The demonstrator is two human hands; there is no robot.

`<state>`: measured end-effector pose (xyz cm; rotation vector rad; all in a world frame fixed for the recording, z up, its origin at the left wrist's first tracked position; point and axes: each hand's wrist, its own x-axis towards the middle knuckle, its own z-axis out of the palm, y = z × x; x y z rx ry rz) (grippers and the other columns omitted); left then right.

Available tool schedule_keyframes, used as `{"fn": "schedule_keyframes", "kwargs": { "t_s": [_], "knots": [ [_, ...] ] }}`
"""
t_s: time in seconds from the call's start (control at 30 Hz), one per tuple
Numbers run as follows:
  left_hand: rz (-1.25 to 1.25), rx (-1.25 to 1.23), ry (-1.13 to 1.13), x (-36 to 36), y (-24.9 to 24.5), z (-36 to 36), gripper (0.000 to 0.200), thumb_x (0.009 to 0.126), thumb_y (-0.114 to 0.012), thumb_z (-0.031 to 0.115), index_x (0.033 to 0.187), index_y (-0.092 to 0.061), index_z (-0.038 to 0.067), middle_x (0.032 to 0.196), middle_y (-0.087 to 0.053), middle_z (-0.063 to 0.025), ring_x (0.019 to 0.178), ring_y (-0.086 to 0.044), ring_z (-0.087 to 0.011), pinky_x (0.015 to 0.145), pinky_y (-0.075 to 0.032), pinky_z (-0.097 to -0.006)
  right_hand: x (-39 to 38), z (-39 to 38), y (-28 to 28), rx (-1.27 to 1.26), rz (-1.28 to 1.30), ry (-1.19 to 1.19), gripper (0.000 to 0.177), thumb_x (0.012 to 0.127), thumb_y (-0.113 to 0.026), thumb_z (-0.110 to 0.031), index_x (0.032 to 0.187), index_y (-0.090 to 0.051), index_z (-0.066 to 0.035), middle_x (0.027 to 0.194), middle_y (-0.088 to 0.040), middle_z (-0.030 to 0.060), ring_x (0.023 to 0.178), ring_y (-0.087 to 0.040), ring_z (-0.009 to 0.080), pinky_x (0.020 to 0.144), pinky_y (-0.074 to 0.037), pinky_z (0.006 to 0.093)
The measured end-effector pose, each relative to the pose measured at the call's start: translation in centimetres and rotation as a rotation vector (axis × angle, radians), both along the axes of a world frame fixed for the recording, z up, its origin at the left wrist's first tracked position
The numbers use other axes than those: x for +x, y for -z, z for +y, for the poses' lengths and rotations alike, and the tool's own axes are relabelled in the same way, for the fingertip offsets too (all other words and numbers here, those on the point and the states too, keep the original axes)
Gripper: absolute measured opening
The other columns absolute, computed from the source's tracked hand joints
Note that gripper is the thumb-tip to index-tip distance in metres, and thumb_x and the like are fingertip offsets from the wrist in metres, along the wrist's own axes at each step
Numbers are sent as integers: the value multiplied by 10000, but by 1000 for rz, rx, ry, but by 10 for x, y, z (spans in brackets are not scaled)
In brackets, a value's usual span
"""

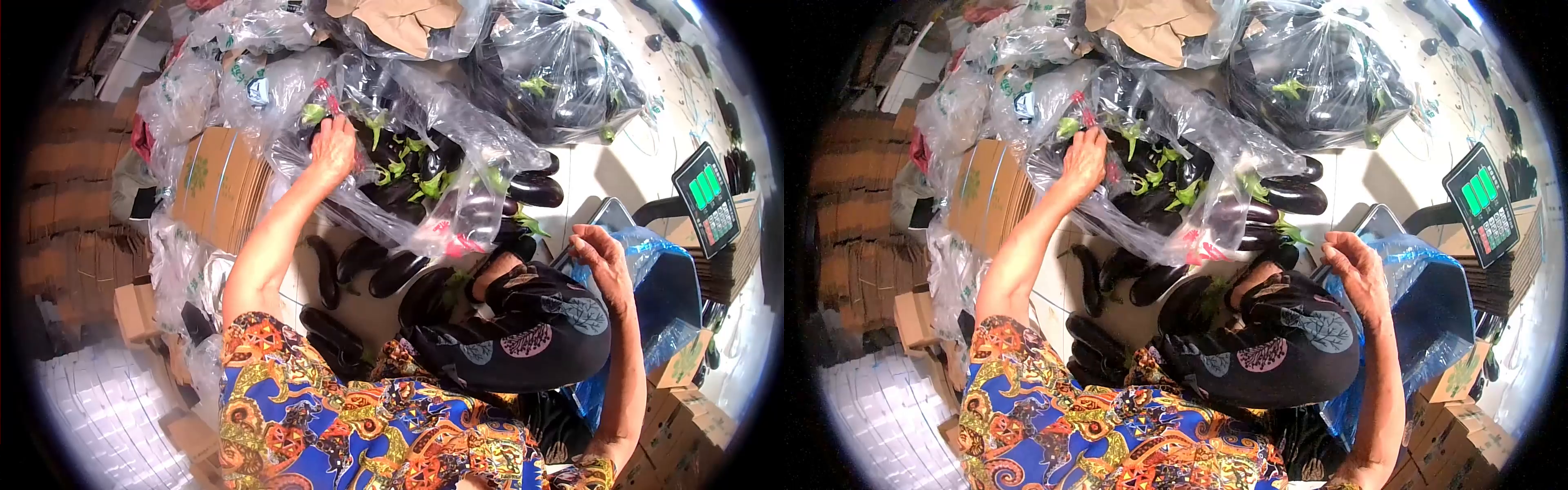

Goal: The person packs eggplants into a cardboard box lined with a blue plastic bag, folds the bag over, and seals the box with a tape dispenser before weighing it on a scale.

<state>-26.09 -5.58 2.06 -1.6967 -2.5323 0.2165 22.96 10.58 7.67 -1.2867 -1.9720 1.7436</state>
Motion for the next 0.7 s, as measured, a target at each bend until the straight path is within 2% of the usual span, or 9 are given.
{"fn": "schedule_keyframes", "kwargs": {
  "t_s": [0.1, 0.2, 0.23, 0.27, 0.33, 0.43, 0.53, 0.6, 0.7],
  "knots": [
    [132, 177, 161, -30, 0, 16, 413, 868, -504, 79, 1271, -466, -3, 1457, -369, -194, 1214, -447, -389, 884, -474, -528, -11, 0, -10, 27, 16, -9, 274, 929, -629, -165, 1127, -634, 24, 916, -684, 58, 843, -643, 135, 777, -501, 278],
    [-60, 244, -29, -51, -28, 38, 250, 873, -528, 123, 1103, -577, 37, 1244, -544, -207, 1080, -536, -420, 855, -477, -498, -16, 1, -13, 42, -4, -18, 258, 928, -630, -145, 1118, -634, 30, 916, -690, 67, 861, -648, 136, 805, -504, 284],
    [-212, 346, -215, -65, -31, 47, 159, 863, -542, 143, 973, -620, 58, 1032, -603, -194, 986, -575, -398, 824, -485, -468, -16, 1, -11, 38, -8, -9, 256, 928, -631, -145, 1114, -635, 30, 922, -691, 69, 860, -647, 136, 802, -504, 284],
    [83, 270, 55, -78, -34, 39, 153, 836, -555, 128, 936, -632, 41, 941, -596, -190, 994, -575, -369, 818, -481, -480, -15, 1, -8, 33, -13, -2, 254, 928, -633, -146, 1110, -636, 30, 928, -692, 71, 859, -646, 135, 800, -503, 283],
    [-32, 202, -13, -99, -46, 42, 207, 798, -573, 104, 977, -637, 21, 944, -603, -182, 1008, -570, -368, 842, -470, -483, -14, 1, -7, 35, -28, -6, 251, 929, -634, -146, 1107, -636, 30, 935, -692, 70, 857, -643, 133, 795, -503, 282],
    [139, 998, -111, -118, -59, 45, 240, 786, -566, 80, 1003, -639, 9, 972, -616, -170, 998, -577, -350, 865, -459, -462, -11, 0, -9, 44, -53, -18, 253, 932, -632, -152, 1111, -635, 27, 933, -687, 60, 852, -637, 129, 789, -502, 279],
    [-107, 1252, -381, -99, -68, 27, 244, 804, -539, 68, 1022, -638, 17, 1035, -632, -166, 1015, -589, -313, 880, -454, -414, -6, 0, -5, 0, -15, 9, 265, 935, -633, -171, 1113, -636, 25, 929, -680, 48, 845, -629, 124, 782, -501, 279],
    [-503, 812, -315, -60, -82, 13, 210, 804, -538, 72, 976, -648, 22, 1044, -628, -185, 1003, -589, -337, 888, -456, -429, -6, 0, -6, -63, 31, 63, 273, 935, -634, -183, 1113, -636, 24, 925, -675, 41, 841, -624, 120, 776, -499, 278],
    [-112, 397, -63, -40, -50, 6, 248, 796, -589, 100, 1024, -650, 27, 1064, -631, -171, 1007, -582, -363, 903, -467, -438, -5, 1, -5, -30, -7, 34, 278, 932, -637, -190, 1104, -637, 28, 916, -672, 39, 833, -620, 114, 763, -497, 276]
  ]
}}
